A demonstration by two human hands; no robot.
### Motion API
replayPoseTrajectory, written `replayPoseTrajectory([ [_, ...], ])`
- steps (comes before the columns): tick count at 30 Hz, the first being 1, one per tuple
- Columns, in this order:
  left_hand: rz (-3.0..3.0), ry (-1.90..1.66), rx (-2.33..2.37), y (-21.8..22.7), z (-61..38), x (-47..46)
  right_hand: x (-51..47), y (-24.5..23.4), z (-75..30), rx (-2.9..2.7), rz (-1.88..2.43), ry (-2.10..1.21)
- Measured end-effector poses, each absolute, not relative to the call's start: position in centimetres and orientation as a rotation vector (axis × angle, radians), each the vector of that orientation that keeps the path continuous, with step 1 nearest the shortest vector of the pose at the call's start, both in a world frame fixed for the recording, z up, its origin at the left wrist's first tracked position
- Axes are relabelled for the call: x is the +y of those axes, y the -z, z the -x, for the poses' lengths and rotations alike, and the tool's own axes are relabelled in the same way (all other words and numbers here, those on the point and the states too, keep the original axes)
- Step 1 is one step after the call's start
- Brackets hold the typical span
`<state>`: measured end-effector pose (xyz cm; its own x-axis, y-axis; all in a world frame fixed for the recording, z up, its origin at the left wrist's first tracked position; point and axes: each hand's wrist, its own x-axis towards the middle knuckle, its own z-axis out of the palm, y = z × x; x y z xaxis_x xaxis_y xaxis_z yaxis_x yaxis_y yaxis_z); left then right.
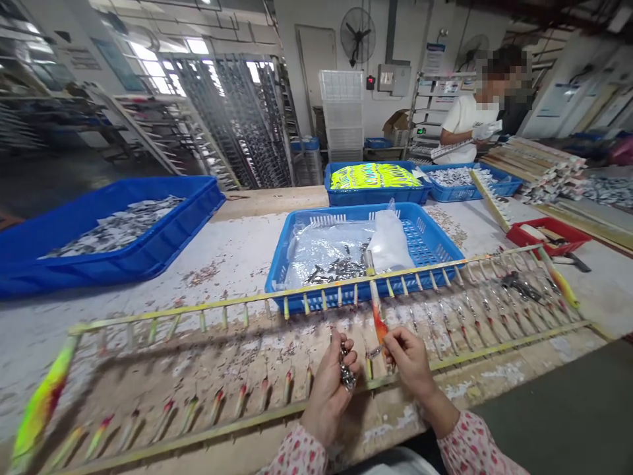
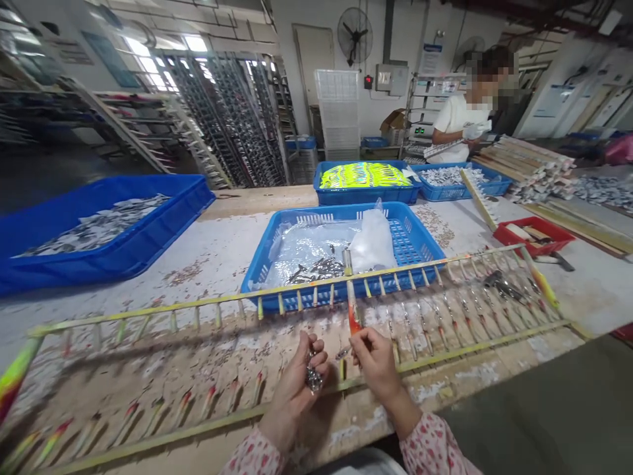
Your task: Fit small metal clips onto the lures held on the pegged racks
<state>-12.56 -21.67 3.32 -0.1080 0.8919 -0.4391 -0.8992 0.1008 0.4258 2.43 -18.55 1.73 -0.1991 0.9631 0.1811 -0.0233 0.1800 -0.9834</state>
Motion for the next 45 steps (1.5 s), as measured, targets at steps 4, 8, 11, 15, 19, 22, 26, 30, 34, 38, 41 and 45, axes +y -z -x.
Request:
replayPoseTrajectory([
  [4, -0.292, -1.403, 0.943, -3.7, 11.8, -21.1, -17.3, -1.9, -4.0, -1.417, 0.997, -1.276],
  [8, -0.866, -1.153, 1.224, -4.2, 10.8, -20.5, -16.9, -1.8, -4.8, -1.426, 0.984, -1.365],
  [11, -1.375, -0.979, 1.367, -4.9, 10.4, -20.0, -16.8, -1.6, -5.1, -1.501, 0.977, -1.359],
  [15, -1.695, -0.851, 1.402, -5.9, 10.3, -18.8, -15.6, -2.0, -5.5, -1.632, 0.963, -1.307],
  [19, -1.826, -0.866, 1.599, -6.2, 10.5, -17.1, -12.1, -3.7, -5.8, -1.759, 0.989, -0.962],
  [22, -1.873, -0.86, 1.708, -6.1, 10.5, -16.0, -8.8, -4.9, -5.1, -1.892, 1.042, -0.615],
  [26, -1.93, -0.851, 1.787, -6.1, 10.1, -15.2, -6.0, -5.5, -3.6, -2.12, 1.146, -0.599],
  [30, -1.926, -0.888, 1.777, -6.1, 9.6, -14.9, -5.1, -4.8, -3.4, -1.872, 1.121, -1.038],
  [34, -1.934, -0.885, 1.78, -6.4, 9.2, -14.7, -4.8, -3.7, -3.7, -1.483, 0.966, -1.506],
  [38, -1.967, -0.87, 1.776, -6.5, 8.8, -14.4, -4.6, -3.1, -3.5, -1.355, 0.898, -1.606],
  [41, -1.991, -0.861, 1.763, -6.4, 8.6, -14.3, -4.7, -2.9, -3.4, -1.37, 0.899, -1.576],
  [45, -2.004, -0.828, 1.767, -6.2, 8.7, -14.5, -5.1, -3.2, -3.6, -1.368, 0.896, -1.561],
])
